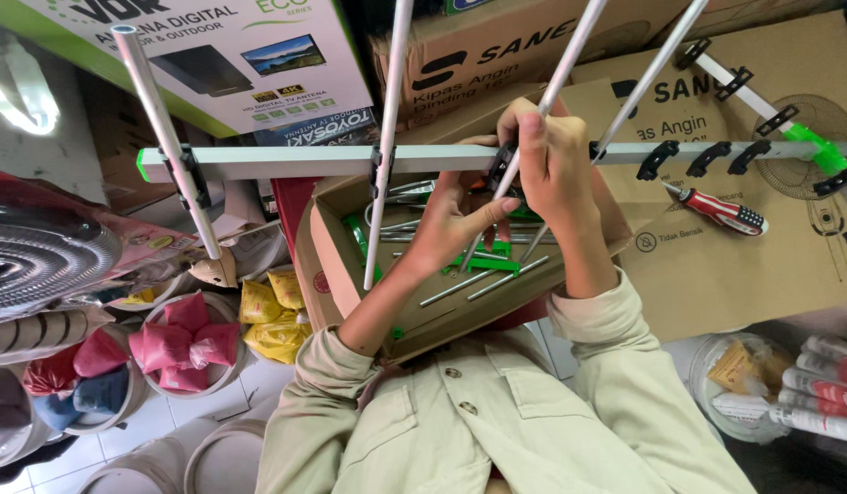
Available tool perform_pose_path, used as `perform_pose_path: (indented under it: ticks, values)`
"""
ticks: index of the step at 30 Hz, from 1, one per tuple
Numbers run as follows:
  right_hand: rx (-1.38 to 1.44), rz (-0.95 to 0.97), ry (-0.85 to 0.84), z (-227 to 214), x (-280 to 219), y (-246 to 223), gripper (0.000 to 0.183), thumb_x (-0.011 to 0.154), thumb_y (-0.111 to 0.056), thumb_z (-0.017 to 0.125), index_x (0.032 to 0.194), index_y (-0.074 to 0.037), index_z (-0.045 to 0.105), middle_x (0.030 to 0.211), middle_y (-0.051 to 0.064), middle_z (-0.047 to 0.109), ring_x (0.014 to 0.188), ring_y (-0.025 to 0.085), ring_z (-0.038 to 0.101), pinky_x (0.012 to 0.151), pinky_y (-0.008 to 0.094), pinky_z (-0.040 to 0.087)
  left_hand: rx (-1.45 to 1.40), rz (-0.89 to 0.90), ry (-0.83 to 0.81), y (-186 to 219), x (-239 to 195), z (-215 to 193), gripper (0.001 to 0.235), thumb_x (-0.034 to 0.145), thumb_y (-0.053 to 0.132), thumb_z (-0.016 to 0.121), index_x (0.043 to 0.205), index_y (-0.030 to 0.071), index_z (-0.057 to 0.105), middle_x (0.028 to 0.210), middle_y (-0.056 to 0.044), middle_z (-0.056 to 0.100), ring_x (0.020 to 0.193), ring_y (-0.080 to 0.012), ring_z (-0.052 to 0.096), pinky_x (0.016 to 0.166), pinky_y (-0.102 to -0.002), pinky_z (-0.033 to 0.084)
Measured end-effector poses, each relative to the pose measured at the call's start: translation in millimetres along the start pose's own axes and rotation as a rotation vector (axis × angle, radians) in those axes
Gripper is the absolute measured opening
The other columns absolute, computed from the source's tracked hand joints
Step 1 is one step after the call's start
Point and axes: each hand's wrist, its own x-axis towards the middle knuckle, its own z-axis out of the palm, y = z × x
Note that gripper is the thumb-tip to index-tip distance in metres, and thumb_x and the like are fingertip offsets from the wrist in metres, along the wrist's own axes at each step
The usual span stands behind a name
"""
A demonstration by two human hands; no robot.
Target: The person assembles a TV antenna by sliding metal rods into a plastic bracket and securing them along a central rail.
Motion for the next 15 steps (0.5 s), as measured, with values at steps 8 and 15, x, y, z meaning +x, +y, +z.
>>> perform_pose_path:
  ticks: [8, 15]
  values:
    - [0.018, -0.031, 0.043, 7.5, -3.9, 4.9, 0.055, 0.119, -0.032, 0.026, 0.086, 0.000, 0.055, 0.074, 0.013, 0.056, 0.072, 0.030, 0.058, 0.069, 0.042, 0.044, 0.017, 0.021, 0.006, 0.5, -0.3, -2.4, 0.065, 0.097, -0.001, 0.071, 0.149, 0.005, 0.032, 0.114, -0.012, 0.063, 0.071, -0.0144, 0.066, 0.055, -0.028, 0.055]
    - [-0.010, -0.037, 0.034, 6.3, -2.2, 0.6, 0.056, 0.120, -0.034, 0.024, 0.086, -0.001, 0.054, 0.072, 0.012, 0.052, 0.070, 0.033, 0.056, 0.072, 0.043, 0.044, 0.026, -0.166, 0.045, 4.4, 7.1, -5.6, 0.074, 0.085, -0.002, 0.070, 0.148, 0.004, 0.033, 0.094, -0.007, 0.065, 0.062, -0.0123, 0.064, 0.051, -0.026, 0.053]
